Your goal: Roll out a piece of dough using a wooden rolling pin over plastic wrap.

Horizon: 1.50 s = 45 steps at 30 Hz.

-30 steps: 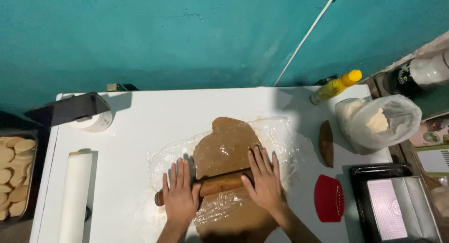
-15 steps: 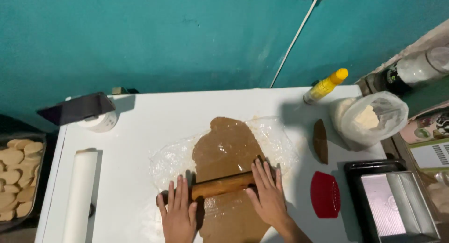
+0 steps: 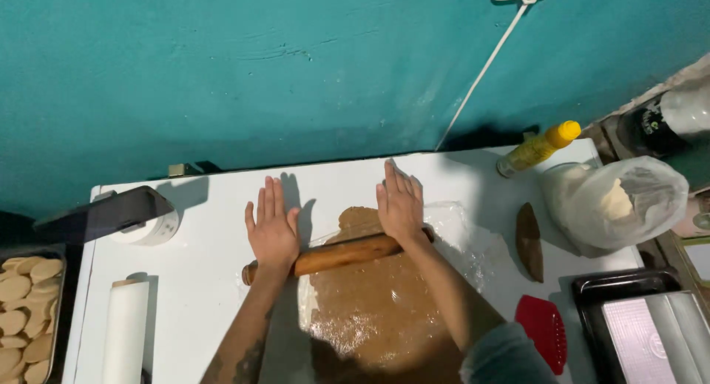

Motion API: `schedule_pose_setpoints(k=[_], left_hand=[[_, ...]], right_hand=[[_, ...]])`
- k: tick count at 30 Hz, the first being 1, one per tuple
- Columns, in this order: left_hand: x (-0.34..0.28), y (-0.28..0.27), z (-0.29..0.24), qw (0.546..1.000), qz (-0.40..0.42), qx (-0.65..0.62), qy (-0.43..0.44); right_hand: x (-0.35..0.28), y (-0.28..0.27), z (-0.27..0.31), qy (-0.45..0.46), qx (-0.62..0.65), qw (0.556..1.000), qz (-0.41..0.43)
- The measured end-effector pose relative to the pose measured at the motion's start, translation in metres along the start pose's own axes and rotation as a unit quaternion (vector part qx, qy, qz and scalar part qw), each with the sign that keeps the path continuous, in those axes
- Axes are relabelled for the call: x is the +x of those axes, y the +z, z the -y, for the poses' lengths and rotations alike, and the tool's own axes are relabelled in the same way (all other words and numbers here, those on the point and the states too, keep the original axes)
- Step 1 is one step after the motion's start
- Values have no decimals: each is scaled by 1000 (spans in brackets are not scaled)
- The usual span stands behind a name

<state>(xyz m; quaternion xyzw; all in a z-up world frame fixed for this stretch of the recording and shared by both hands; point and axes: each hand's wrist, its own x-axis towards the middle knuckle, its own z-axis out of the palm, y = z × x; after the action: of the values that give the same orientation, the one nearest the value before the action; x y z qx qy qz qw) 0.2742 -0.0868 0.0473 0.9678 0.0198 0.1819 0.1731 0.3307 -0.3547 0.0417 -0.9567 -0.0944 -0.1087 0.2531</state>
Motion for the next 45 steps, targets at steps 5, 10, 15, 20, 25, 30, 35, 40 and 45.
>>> schedule_pose_setpoints(k=[5,10,15,20,25,30,35,40,45], left_hand=[[-38,-26,-10,996,16,-22,82],[-156,-36,-14,984,79,-8,161],[-221,-24,-29,972,201,66,99],[-228,-12,-96,986,113,-33,116],[-185,-6,-106,985,88,-22,144],[-97,33,-97,983,70,55,160],[13,52,-100,995,68,14,66],[3,42,-110,994,63,16,83],[-92,11,-117,990,82,46,108]], right_hand=[[-47,-19,-4,-72,9,997,-22],[-163,-54,1,-211,-100,972,18],[-235,-73,-34,-177,-80,971,142],[-256,-97,-76,-125,-87,987,42],[-205,-122,-67,-105,-50,989,87],[-125,-84,-88,-115,-111,987,2],[-37,-63,-95,99,73,981,-153],[-43,-69,-90,55,15,994,-92],[-150,-84,-76,-4,-119,993,-16]])
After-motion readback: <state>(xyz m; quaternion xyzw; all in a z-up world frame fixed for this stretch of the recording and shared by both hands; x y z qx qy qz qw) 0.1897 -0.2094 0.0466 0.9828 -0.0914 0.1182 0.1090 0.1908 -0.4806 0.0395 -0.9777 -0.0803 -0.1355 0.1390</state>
